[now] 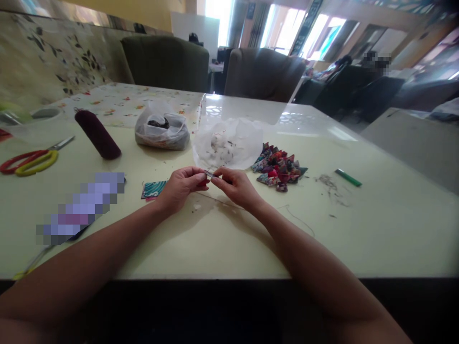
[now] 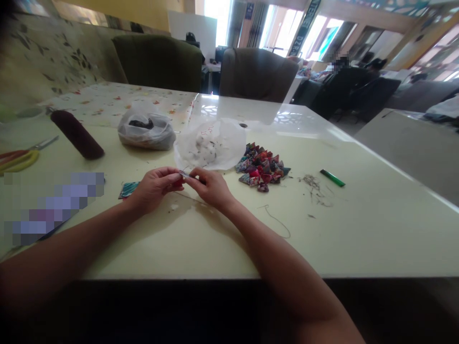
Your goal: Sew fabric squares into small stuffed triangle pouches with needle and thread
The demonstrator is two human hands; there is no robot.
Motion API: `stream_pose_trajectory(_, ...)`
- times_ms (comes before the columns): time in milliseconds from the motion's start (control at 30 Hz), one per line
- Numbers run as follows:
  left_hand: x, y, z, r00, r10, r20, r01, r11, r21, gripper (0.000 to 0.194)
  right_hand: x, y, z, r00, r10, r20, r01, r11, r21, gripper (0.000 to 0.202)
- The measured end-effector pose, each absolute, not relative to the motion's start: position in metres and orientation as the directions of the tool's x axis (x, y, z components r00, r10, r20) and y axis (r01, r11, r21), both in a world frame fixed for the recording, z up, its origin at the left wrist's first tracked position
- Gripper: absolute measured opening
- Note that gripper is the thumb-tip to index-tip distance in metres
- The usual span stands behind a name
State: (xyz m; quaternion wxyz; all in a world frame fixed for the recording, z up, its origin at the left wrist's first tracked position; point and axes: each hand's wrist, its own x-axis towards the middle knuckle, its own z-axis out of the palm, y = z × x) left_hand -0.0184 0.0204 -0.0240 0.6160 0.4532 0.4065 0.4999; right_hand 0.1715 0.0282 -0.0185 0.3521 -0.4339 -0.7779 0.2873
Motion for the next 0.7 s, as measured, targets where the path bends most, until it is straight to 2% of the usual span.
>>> stream_pose_trajectory(700, -0.0160, 0.0177, -0.0200, 0.153, 0.988, -0.033, -0.197, 0.063, 0.978, 0.024, 0.1714, 0.0278, -0.0184, -0.349, 0.876, 0.332, 0.534, 0.477, -0.698, 0.030)
